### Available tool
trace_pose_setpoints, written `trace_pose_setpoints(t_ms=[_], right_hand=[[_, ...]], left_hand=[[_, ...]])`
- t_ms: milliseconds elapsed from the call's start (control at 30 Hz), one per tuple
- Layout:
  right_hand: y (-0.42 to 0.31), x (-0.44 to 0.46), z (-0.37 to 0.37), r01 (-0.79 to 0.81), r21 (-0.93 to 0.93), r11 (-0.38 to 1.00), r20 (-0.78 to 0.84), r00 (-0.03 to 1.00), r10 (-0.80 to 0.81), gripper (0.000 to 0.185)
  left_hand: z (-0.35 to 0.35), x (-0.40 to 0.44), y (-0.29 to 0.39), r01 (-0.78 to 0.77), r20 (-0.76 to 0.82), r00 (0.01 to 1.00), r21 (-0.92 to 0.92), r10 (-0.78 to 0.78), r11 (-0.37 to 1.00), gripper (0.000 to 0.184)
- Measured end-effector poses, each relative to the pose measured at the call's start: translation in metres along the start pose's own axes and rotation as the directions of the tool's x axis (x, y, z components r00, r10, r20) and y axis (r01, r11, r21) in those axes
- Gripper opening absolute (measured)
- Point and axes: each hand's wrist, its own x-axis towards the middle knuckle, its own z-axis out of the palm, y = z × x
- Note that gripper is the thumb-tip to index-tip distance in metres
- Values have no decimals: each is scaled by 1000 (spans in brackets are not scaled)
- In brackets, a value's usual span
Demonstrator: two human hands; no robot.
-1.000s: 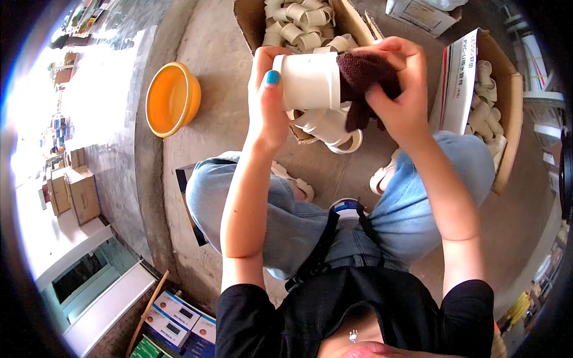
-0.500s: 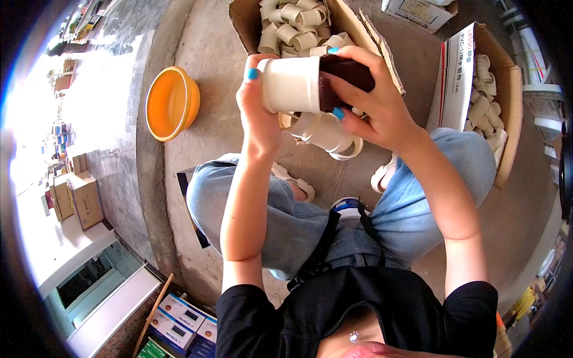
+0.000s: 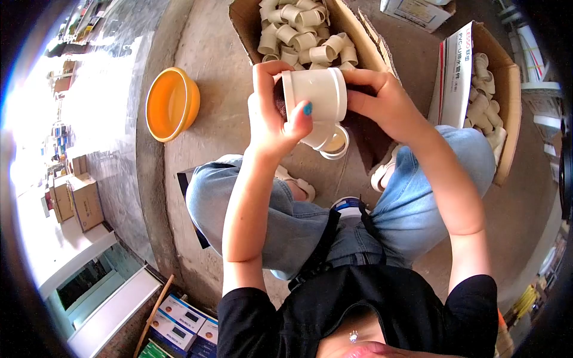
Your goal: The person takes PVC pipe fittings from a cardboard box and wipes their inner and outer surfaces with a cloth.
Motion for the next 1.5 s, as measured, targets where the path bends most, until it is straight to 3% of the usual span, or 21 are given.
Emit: trace_pose_setpoints(t_ms=[100,200,233,333,367,433,467,500,600,633,667,733,767,867,900,1000,1033,1133,1267,1400,1500], right_hand=[[-5,0,2,-273,438,856,44,958,283,32],[-32,-8,-17,-582,377,721,286,813,507,29],[-24,-5,-20,-678,472,564,399,735,549,29],[-17,-8,-17,-512,532,674,282,858,429,32],[-18,-8,-14,-417,582,698,125,894,429,32],[-17,-6,-8,-257,491,833,-25,951,308,37],[-16,-6,-7,-173,431,886,-95,967,235,39],[-14,-3,-12,-107,239,965,-53,991,123,43],[-18,-8,-9,208,-118,971,20,978,-207,45],[-16,-6,-5,345,-266,900,36,937,-348,48],[-23,-11,-4,352,-542,763,117,931,-346,59],[-26,-18,9,257,-755,604,100,954,-281,68],[-17,-18,11,270,-795,543,106,943,-315,72],[-1,-10,8,358,-705,612,32,878,-477,68],[-5,-9,5,371,-687,625,-9,856,-517,51],[-16,0,-7,511,-846,151,317,711,-628,31],[-14,0,-4,501,-855,131,314,704,-637,24],[-6,1,-6,549,-817,177,336,702,-628,31],[1,-4,-1,518,-812,269,296,763,-575,42],[10,-5,2,423,-713,560,124,861,-492,54],[8,-8,8,242,-473,847,-51,953,-300,44]], left_hand=[[-4,3,-1,-188,85,980,130,178,974,66],[-17,11,-4,-555,331,827,360,454,750,70],[-18,12,-1,-591,367,804,395,468,704,66],[-23,23,6,-536,449,826,436,342,723,65],[-18,19,-8,-450,319,872,220,372,865,67],[-7,12,-2,-49,177,983,-24,52,999,68],[-4,10,1,150,141,982,-166,-127,975,68],[-9,11,1,261,253,943,-165,-215,951,62],[-8,7,14,422,344,888,-344,-305,839,66],[-6,2,7,339,301,926,-398,-228,852,59],[-6,2,8,431,268,900,-416,-345,801,56],[-5,1,10,587,206,800,-462,-563,665,54],[-2,1,10,623,118,776,-302,-620,722,52],[1,4,5,697,94,676,-404,-731,592,45],[6,8,10,711,26,621,-440,-784,549,41],[4,9,7,725,57,592,-473,-804,500,40],[5,11,13,731,26,566,-478,-824,487,38],[0,11,15,734,32,561,-481,-827,480,36],[8,2,20,645,-25,681,-455,-732,615,39],[8,-6,3,520,-89,800,-392,-594,759,43],[7,-7,6,380,-106,896,-320,-432,868,41]])
